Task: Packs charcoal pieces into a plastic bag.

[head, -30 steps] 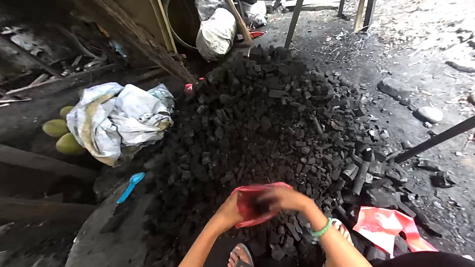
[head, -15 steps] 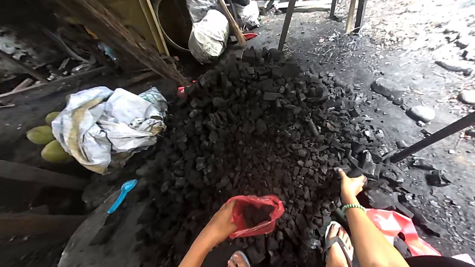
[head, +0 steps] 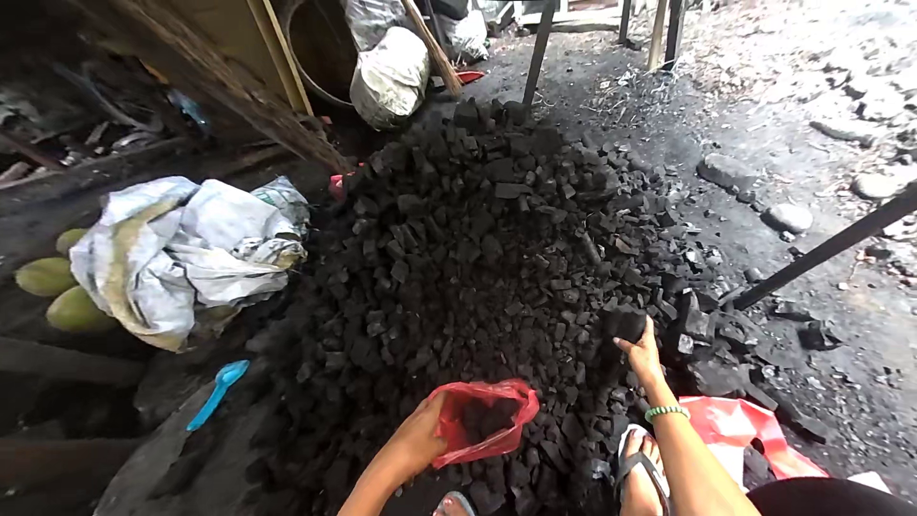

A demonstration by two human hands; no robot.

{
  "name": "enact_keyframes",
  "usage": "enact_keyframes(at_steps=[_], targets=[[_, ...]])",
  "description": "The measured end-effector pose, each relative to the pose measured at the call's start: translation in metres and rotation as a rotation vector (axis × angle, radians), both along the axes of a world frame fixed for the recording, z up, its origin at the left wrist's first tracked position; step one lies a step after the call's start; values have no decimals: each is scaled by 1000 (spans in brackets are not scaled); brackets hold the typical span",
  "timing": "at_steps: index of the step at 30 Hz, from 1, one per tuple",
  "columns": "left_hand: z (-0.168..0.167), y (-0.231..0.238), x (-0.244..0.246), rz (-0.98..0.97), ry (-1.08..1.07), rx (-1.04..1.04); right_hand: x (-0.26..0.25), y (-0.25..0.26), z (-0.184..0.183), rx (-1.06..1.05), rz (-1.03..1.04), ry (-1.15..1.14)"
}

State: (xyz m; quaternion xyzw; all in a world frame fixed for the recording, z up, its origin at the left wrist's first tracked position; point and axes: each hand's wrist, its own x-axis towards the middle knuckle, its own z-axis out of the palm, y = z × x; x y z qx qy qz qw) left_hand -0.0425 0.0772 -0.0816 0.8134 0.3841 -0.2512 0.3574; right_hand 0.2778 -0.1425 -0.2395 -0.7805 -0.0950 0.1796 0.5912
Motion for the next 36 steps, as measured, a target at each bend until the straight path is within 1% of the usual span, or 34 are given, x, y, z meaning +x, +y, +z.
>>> enact_keyframes(at_steps=[1, 2, 5, 7, 9, 10, 11, 13, 14, 15, 16, 18, 19, 21, 23, 25, 26, 29, 31, 33, 36], targets=[[1, 0, 1, -2, 1, 1, 3, 0, 13, -11, -43, -32], [1, 0, 1, -9, 3, 3, 9, -2, 26, -69, -103, -71], [2, 0, -2, -27, 19, 2, 57, -18, 47, -350, -314, -178], [2, 1, -5, -26, 22, -7, 89, -35, 64, -508, -376, -203], [0, 2, -7, -29, 17, -10, 117, -55, 71, -643, -373, -262], [0, 2, -8, -30, 18, -11, 130, -66, 70, -702, -326, -265], [1, 2, -8, -32, 25, -13, 139, -77, 68, -754, -225, -228], [0, 2, -9, -35, 31, -25, 159, -95, 56, -843, 48, -87], [0, 2, -9, -31, 33, -28, 168, -99, 47, -892, 146, -32], [0, 2, -8, -26, 35, -29, 170, -98, 42, -913, 168, -25], [1, 2, -6, -23, 32, -27, 166, -92, 41, -882, 123, -76], [1, 1, -3, -14, 13, -18, 151, -70, 41, -744, 12, -289], [1, 0, -2, -15, 12, -14, 143, -56, 41, -705, 13, -391], [3, -1, 3, -17, 25, -11, 126, -27, 33, -662, 157, -472], [6, -3, 6, -12, 21, -11, 109, -1, 8, -631, 310, -377], [7, -4, 7, -7, 8, -14, 79, 23, -15, -575, 320, -180], [8, -4, 6, -6, -1, -12, 59, 35, -20, -555, 292, -128], [8, -5, 6, 2, -68, 8, 7, 67, -13, -467, 183, -148], [10, -8, 9, -5, -112, 12, -10, 76, -10, -420, 165, -169], [12, -12, 13, -4, -173, -3, -21, 76, -10, -458, 234, -208], [15, -15, 16, 31, -271, -36, -36, 74, -7, -609, 368, -254]])
